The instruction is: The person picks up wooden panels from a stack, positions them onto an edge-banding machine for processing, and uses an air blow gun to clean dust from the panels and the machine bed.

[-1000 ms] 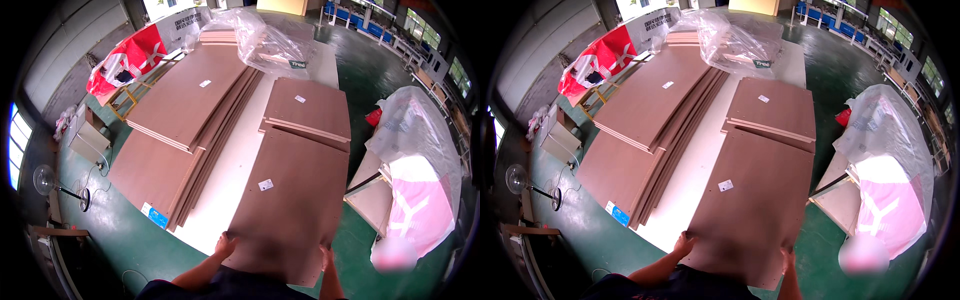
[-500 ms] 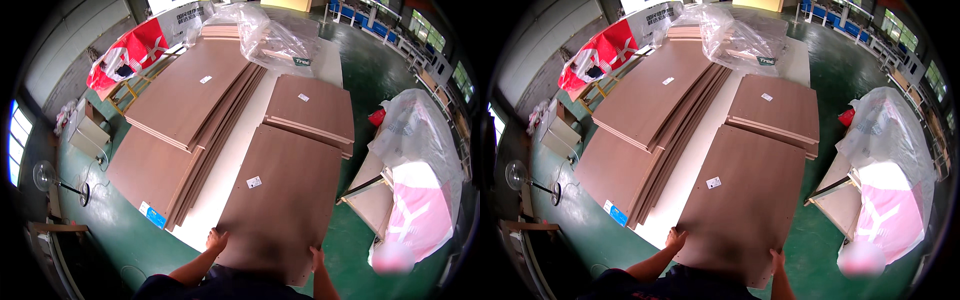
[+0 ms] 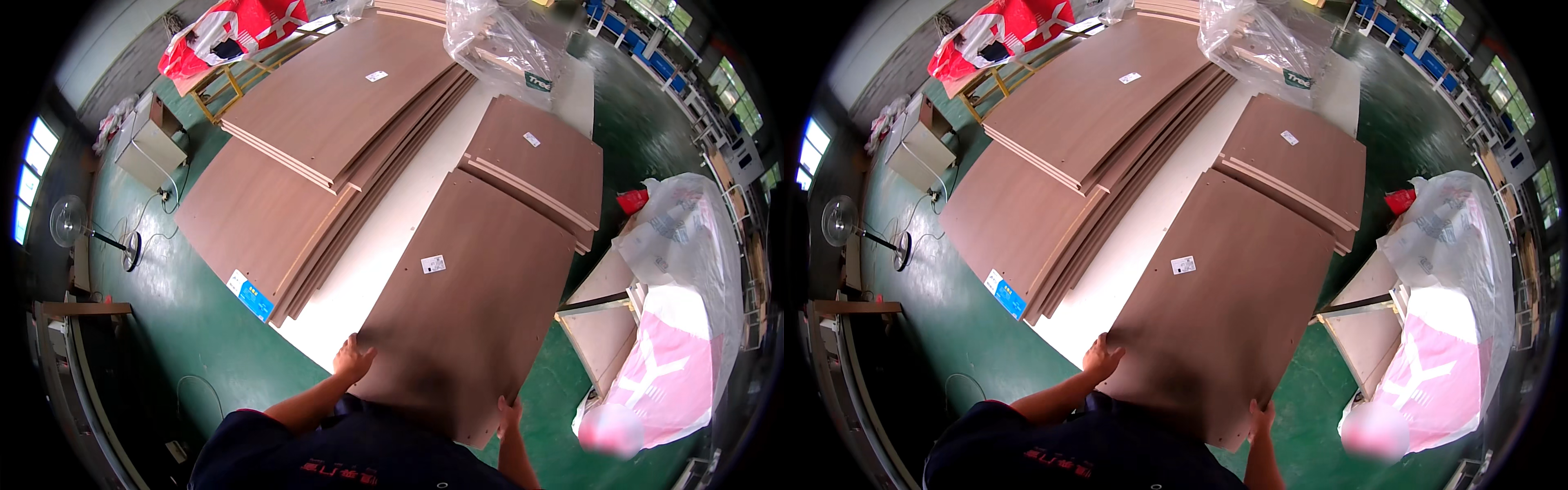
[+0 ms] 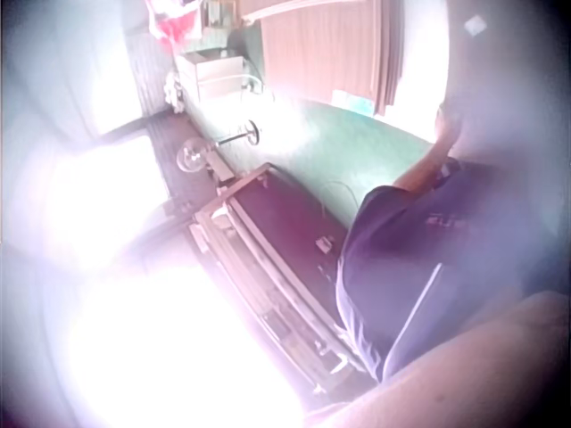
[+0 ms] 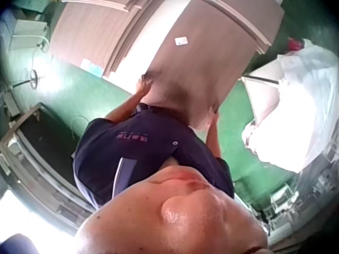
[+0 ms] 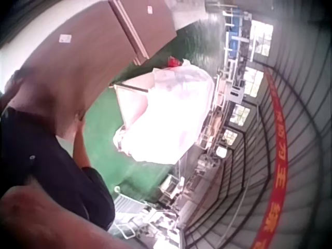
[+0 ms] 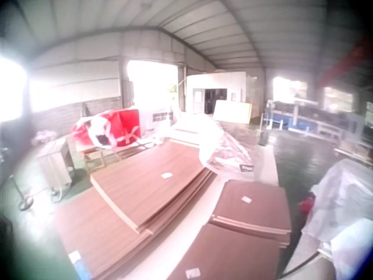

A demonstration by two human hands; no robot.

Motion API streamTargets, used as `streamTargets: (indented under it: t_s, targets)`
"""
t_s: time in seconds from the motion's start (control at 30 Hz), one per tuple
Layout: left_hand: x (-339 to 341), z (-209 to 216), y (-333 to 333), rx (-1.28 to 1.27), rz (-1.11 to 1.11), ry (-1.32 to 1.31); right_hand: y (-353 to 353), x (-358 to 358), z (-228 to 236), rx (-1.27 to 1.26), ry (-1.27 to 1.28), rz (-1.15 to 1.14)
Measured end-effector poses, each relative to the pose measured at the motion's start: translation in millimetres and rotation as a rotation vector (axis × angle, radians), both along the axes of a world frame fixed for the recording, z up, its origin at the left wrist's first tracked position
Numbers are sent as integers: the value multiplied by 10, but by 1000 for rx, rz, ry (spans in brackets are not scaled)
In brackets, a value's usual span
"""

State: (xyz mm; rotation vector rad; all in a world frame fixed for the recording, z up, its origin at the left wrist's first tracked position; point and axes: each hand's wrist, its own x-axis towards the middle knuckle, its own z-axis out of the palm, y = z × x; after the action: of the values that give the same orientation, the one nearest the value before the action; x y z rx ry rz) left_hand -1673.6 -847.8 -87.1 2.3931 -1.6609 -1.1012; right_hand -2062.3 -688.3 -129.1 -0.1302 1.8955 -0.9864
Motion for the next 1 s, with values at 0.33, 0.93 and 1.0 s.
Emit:
streamTargets:
  t_s: [0.33, 0.93, 1.0]
  targets:
    - [-105, 79, 22, 67, 44, 14, 312, -154, -193, 15, 32, -20]
    - [-247, 140, -484, 167, 34, -73, -100, -41, 11, 187, 231, 19]
    - [-191, 127, -509, 155, 14, -42, -45, -81, -89, 150, 193, 14]
